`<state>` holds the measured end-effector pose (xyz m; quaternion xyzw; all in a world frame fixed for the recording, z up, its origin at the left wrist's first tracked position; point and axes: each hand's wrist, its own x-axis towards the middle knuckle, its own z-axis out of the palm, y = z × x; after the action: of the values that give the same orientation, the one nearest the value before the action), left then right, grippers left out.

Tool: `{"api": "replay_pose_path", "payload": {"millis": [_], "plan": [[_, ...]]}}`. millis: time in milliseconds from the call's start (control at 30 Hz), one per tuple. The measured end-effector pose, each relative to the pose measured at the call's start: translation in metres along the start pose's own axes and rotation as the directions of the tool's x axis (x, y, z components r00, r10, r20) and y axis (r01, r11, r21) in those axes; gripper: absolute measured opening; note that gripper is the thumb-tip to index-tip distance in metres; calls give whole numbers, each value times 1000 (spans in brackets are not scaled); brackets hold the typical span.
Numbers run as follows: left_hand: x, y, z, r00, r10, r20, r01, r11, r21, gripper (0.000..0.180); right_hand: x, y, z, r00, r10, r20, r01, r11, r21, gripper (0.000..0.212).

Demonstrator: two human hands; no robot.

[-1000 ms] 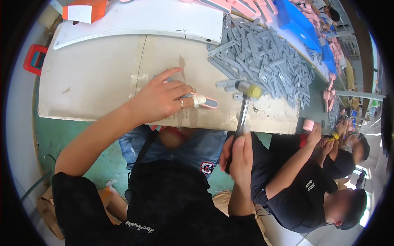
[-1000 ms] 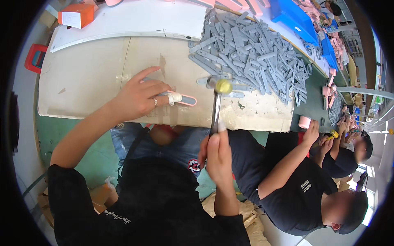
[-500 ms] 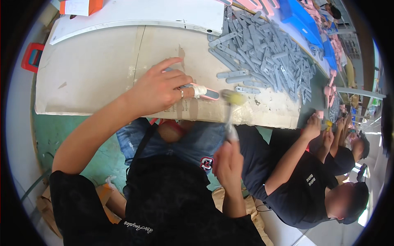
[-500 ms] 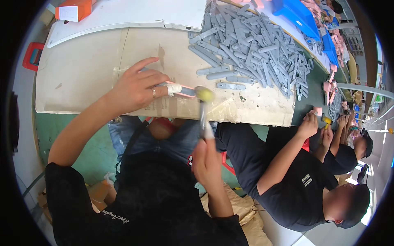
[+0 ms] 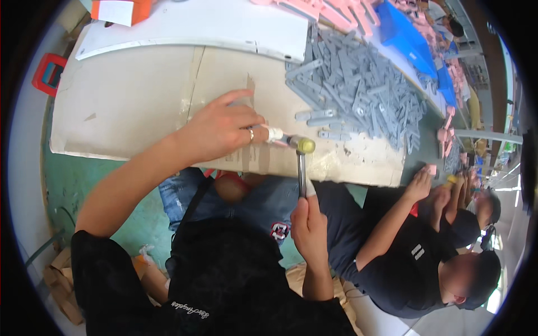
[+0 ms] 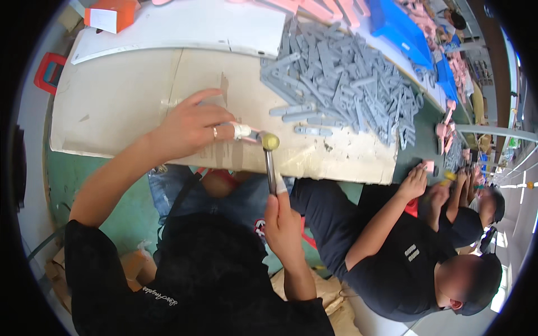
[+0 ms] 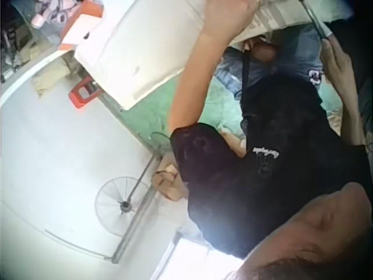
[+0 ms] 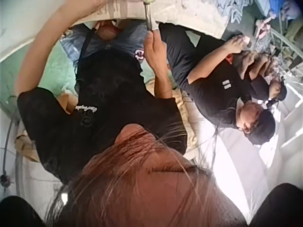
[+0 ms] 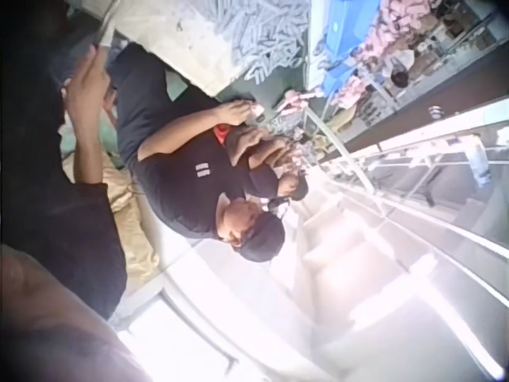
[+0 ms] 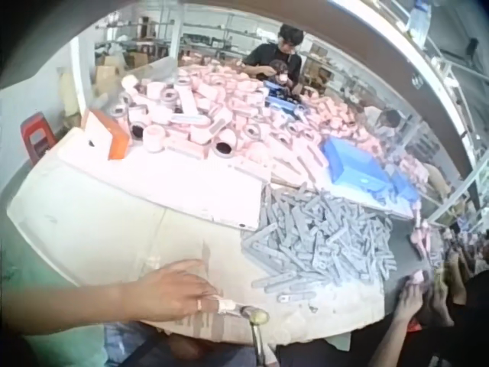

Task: The person assembles portable fans by picking up fan bodies, inserting plastic strips into them by hand, and tapping them into place with a small mallet.

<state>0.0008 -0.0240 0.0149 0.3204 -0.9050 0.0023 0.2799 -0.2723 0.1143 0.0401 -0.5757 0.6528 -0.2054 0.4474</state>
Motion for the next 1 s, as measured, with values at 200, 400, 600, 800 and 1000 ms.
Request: {"api": "replay_pose_path", "payload": {"millis": [200,400,600,800,1000], "plan": [[32,2,-31,948,229,222,-216,973,-83,22,-6,-17,-10,995,-76,-67,99,883,460,49],[38,-12,-32,965,214,152,-201,974,-101,13,-2,-19,-9,990,-135,-28,133,882,452,53],[-23,5,-31,958,-263,-110,264,964,-3,19,-4,-33,-5,995,-96,24,89,972,218,53],[-43,19,9,892,-436,-123,394,881,-264,21,1,-37,7,997,-79,22,76,992,105,53],[-36,20,-1,906,-355,-231,349,935,-66,22,-13,-76,5,974,-212,-83,222,965,139,57]]}}
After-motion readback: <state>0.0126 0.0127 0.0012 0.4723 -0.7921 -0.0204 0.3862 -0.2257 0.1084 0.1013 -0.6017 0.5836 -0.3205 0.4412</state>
